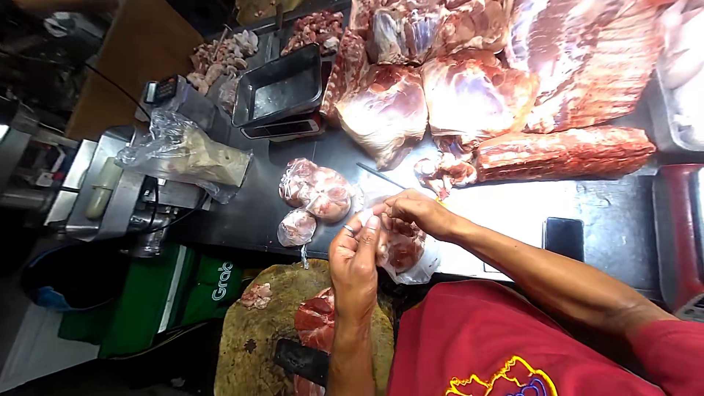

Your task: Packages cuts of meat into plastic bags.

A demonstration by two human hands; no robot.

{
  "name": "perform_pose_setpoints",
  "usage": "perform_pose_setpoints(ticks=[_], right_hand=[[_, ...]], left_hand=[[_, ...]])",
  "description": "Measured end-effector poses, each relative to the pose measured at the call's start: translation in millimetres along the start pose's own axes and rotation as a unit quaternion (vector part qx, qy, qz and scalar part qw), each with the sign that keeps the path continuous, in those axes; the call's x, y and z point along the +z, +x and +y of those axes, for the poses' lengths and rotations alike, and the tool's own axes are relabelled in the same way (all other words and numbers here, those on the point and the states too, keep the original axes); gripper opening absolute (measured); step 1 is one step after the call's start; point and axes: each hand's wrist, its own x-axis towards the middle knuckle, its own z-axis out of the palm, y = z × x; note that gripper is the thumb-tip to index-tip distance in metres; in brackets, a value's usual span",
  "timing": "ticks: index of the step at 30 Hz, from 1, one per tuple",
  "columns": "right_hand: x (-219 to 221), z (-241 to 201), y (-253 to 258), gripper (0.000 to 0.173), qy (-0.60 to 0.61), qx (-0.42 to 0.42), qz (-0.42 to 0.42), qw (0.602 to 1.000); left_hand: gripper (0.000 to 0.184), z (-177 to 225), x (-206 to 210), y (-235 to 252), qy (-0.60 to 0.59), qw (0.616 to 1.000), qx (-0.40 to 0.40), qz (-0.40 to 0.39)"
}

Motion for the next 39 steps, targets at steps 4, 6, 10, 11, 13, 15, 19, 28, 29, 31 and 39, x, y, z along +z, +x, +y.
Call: perform_pose_setpoints(ticks=[4, 6, 10, 11, 13, 15, 19, 28, 29, 31, 39], right_hand=[[3.1, -18.1, 2.7, 0.033, -0.044, -0.137, -0.065, 0.987], [5.2, -31.1, -1.7, 0.032, -0.042, -0.166, -0.082, 0.982], [-2.5, -32.1, -16.9, 0.033, -0.028, -0.145, -0.073, 0.986], [-3.1, -28.3, -20.3, 0.033, -0.020, -0.132, -0.064, 0.989], [0.6, -19.1, -21.8, 0.033, -0.016, -0.120, -0.054, 0.991], [10.4, -10.3, -20.5, 0.034, -0.024, -0.113, -0.062, 0.991], [23.4, -7.2, -19.0, 0.036, -0.067, -0.099, -0.120, 0.986], [42.5, -14.8, -55.8, 0.032, -0.088, -0.088, -0.212, 0.969], [42.9, -14.3, -60.0, 0.032, -0.091, -0.090, -0.208, 0.970], [39.5, -11.9, -65.0, 0.032, -0.089, -0.089, -0.194, 0.973], [38.9, 4.2, -41.8, 0.032, -0.125, -0.020, -0.208, 0.970]], left_hand=[[0.031, 19.3, -18.1, 25.5, -0.026, 0.997, 0.049, 0.050], [0.032, 11.2, -41.4, 47.1, -0.054, 0.991, 0.034, 0.115], [0.032, -21.6, -97.2, 53.0, -0.082, 0.981, -0.040, 0.172], [0.032, -27.1, -107.2, 42.2, -0.026, 0.987, -0.058, 0.149], [0.027, -25.4, -126.3, 19.9, 0.127, 0.984, -0.102, 0.070], [0.021, -8.6, -135.0, 8.7, 0.284, 0.952, -0.110, 0.038], [0.035, 37.3, -103.2, 39.3, 0.448, 0.894, -0.017, -0.013], [0.074, -99.3, 70.5, 109.1, 0.490, 0.568, -0.177, -0.637], [0.060, -117.4, 76.1, 105.6, 0.504, 0.530, -0.161, -0.663], [0.027, -128.8, 76.6, 104.9, 0.520, 0.539, -0.125, -0.651], [0.014, -32.2, -28.0, 85.1, 0.336, 0.905, -0.117, -0.232]])
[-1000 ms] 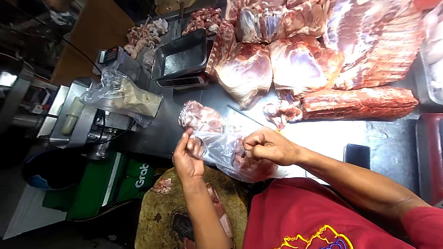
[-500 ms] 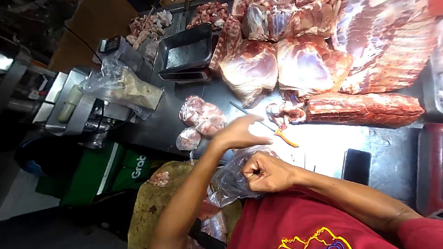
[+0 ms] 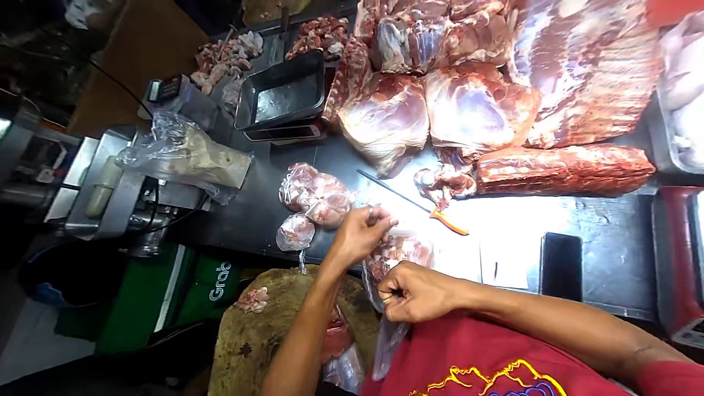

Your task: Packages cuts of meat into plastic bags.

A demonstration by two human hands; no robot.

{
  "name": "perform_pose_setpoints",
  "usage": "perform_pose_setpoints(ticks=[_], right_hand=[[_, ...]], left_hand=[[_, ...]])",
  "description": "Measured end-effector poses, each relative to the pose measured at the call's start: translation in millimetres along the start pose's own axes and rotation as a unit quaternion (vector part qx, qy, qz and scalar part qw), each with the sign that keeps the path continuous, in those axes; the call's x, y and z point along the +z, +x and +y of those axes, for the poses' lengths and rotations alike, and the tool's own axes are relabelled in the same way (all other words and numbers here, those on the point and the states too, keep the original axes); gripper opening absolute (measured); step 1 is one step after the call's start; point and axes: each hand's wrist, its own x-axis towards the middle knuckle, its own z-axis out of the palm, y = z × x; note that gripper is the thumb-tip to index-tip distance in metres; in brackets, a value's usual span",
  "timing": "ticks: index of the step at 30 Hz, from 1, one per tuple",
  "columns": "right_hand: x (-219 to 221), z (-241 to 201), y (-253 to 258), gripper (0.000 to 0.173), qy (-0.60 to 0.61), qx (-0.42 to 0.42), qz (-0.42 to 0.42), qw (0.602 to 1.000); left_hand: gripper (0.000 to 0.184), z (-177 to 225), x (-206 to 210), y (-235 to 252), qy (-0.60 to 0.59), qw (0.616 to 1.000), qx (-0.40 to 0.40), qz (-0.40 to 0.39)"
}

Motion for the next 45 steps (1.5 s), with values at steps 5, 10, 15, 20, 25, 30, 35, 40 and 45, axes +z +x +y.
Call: perform_pose_setpoints(ticks=[5, 10, 15, 20, 25, 30, 35, 40, 45], right_hand=[[-5.6, 21.7, 5.4, 0.031, -0.053, 0.090, 0.035, 0.994], [-28.1, 12.9, -28.6, 0.031, -0.047, 0.083, 0.156, 0.983], [-22.7, 20.1, -73.0, 0.031, 0.002, 0.024, 0.218, 0.976], [-16.7, 6.3, -66.5, 0.029, -0.052, -0.044, 0.195, 0.978], [-16.0, -6.2, -69.5, 0.029, -0.060, -0.070, 0.192, 0.977], [-18.4, -26.1, -56.5, 0.029, -0.077, -0.048, 0.188, 0.978], [-19.4, -0.8, 2.2, 0.027, -0.071, 0.081, 0.180, 0.978], [-13.5, 75.1, 22.0, 0.028, -0.038, 0.169, 0.152, 0.973], [-20.6, 50.1, -39.9, 0.052, -0.196, 0.112, 0.063, 0.972]], left_hand=[[0.008, -24.0, 9.8, -31.2, -0.155, 0.978, -0.004, 0.141], [0.020, -46.8, -24.0, 4.0, -0.295, 0.919, -0.025, 0.261], [0.024, -79.1, -86.5, 15.0, -0.454, 0.815, -0.068, 0.353], [0.025, -95.9, -92.1, 4.6, -0.474, 0.782, -0.069, 0.399], [0.026, -116.1, -104.7, 7.1, -0.528, 0.737, -0.081, 0.414], [0.021, -60.4, -71.7, -17.9, -0.409, 0.820, 0.033, 0.399], [0.024, 26.3, 14.8, -86.9, 0.021, 0.978, 0.190, 0.084], [0.023, -35.1, 6.7, -52.4, -0.162, 0.979, 0.048, 0.113], [0.030, -28.0, -3.3, -62.7, -0.027, 0.995, -0.008, 0.099]])
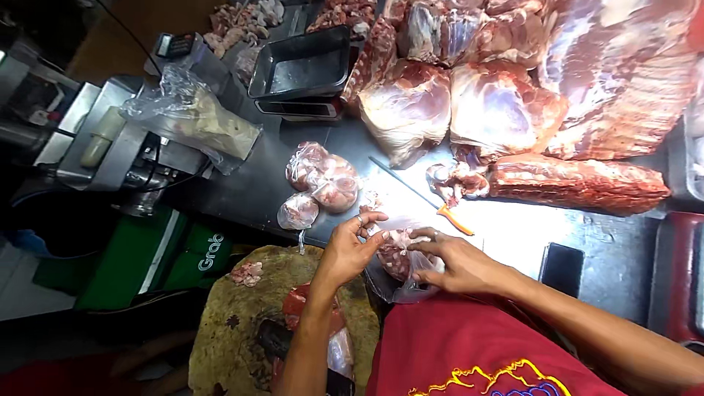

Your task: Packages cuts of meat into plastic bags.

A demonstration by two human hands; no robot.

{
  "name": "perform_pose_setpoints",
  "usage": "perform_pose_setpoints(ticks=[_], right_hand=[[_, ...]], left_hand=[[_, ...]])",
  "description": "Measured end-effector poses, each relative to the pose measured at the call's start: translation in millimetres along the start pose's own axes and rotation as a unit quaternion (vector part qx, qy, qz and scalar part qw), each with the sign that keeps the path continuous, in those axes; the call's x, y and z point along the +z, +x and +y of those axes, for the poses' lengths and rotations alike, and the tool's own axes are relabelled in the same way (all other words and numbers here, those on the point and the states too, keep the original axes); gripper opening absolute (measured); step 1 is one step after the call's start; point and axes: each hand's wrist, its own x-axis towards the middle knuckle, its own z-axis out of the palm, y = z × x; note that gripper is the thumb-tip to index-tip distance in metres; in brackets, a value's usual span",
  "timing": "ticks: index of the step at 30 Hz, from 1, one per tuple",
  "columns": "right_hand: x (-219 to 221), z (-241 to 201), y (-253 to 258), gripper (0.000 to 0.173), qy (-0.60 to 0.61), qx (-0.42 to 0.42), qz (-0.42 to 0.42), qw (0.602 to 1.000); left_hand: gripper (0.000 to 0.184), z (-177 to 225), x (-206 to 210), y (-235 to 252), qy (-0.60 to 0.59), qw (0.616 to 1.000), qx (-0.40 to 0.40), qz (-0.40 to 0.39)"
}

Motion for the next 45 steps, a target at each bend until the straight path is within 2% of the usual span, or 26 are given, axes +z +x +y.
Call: perform_pose_setpoints(ticks=[3, 5, 6, 8, 9, 10, 12, 14, 16, 19, 21, 25, 28, 31, 33, 35, 37, 38, 40, 42, 43, 44, 45], right_hand=[[0.9, 4.9, -30.7, 0.060, -0.079, -0.105, -0.089, 0.987], [2.7, 9.4, -30.5, 0.066, -0.161, -0.146, -0.123, 0.968], [2.3, 11.9, -26.0, 0.059, -0.202, -0.147, -0.137, 0.958], [3.8, 18.1, -16.5, 0.033, -0.249, -0.127, -0.142, 0.950], [5.8, 20.6, -14.4, 0.023, -0.245, -0.122, -0.126, 0.954], [6.3, 20.6, -15.0, 0.022, -0.224, -0.122, -0.103, 0.961], [0.5, 10.4, -21.5, 0.032, -0.120, -0.110, -0.063, 0.985], [-2.8, -3.6, -31.0, 0.033, 0.052, -0.092, -0.035, 0.994], [-3.9, -16.3, -35.8, 0.029, 0.203, -0.055, -0.037, 0.977], [2.2, -34.8, -33.1, 0.026, 0.356, -0.001, -0.005, 0.934], [1.2, -50.6, -24.1, 0.026, 0.403, 0.007, 0.025, 0.915], [-15.6, -69.2, -4.5, 0.020, 0.477, -0.036, 0.046, 0.877], [-29.8, -59.2, 12.5, 0.013, 0.452, -0.047, 0.035, 0.890], [-29.0, -33.4, 41.6, 0.012, 0.331, -0.016, -0.014, 0.943], [-26.2, -18.8, 60.5, 0.014, 0.270, -0.011, -0.030, 0.962], [-26.4, -4.9, 78.8, 0.015, 0.250, -0.008, -0.002, 0.968], [-18.5, 12.9, 94.1, 0.015, 0.232, 0.011, 0.013, 0.973], [-11.5, 22.3, 99.5, 0.017, 0.218, 0.033, 0.003, 0.975], [2.8, 33.4, 105.9, 0.026, 0.158, 0.077, -0.021, 0.984], [10.3, 35.9, 107.2, 0.026, 0.090, 0.079, -0.023, 0.993], [11.5, 35.0, 104.0, 0.026, 0.075, 0.073, -0.007, 0.994], [12.5, 33.6, 98.6, 0.026, 0.077, 0.066, 0.025, 0.995], [13.1, 31.1, 90.5, 0.025, 0.094, 0.059, 0.067, 0.992]], left_hand=[[0.036, 10.4, -10.7, 3.9, 0.210, 0.975, -0.009, -0.075], [0.051, 28.2, -11.9, 10.8, 0.383, 0.909, -0.042, -0.156], [0.061, 37.7, -8.1, 14.8, 0.463, 0.863, -0.066, -0.192], [0.081, 52.2, 5.3, 21.4, 0.575, 0.773, -0.106, -0.244], [0.082, 56.0, 12.7, 24.2, 0.609, 0.739, -0.125, -0.260], [0.077, 58.3, 18.8, 27.9, 0.634, 0.711, -0.140, -0.269], [0.051, 61.0, 25.7, 39.5, 0.657, 0.689, -0.152, -0.267], [0.038, 66.5, 24.6, 52.5, 0.644, 0.710, -0.126, -0.256], [0.043, 74.5, 18.5, 66.3, 0.608, 0.750, -0.090, -0.244], [0.051, 80.1, 13.5, 80.4, 0.490, 0.840, -0.065, -0.222], [0.046, 89.1, 12.3, 81.9, 0.413, 0.889, -0.054, -0.190], [0.035, 99.7, 13.2, 61.0, 0.294, 0.946, -0.031, -0.130], [0.025, 64.5, 18.3, 28.7, 0.127, 0.990, -0.016, -0.066], [0.029, -2.9, 49.8, -0.2, -0.085, 0.994, -0.070, 0.014], [0.033, -37.4, 70.0, -13.4, -0.233, 0.967, -0.079, 0.063], [0.033, -45.6, 81.8, -25.8, -0.328, 0.939, -0.064, 0.086], [0.035, -46.2, 91.3, -30.3, -0.302, 0.947, -0.032, 0.107], [0.044, -45.3, 93.8, -28.9, -0.236, 0.964, -0.023, 0.122], [0.055, -44.2, 87.8, -23.3, -0.013, 0.988, -0.046, 0.147], [0.040, -43.3, 73.9, -18.6, 0.207, 0.971, -0.073, 0.099], [0.033, -45.4, 69.0, -16.2, 0.260, 0.960, -0.079, 0.061], [0.032, -47.2, 65.0, -13.3, 0.276, 0.957, -0.089, 0.028], [0.032, -49.2, 61.4, -9.8, 0.242, 0.965, -0.103, 0.004]])
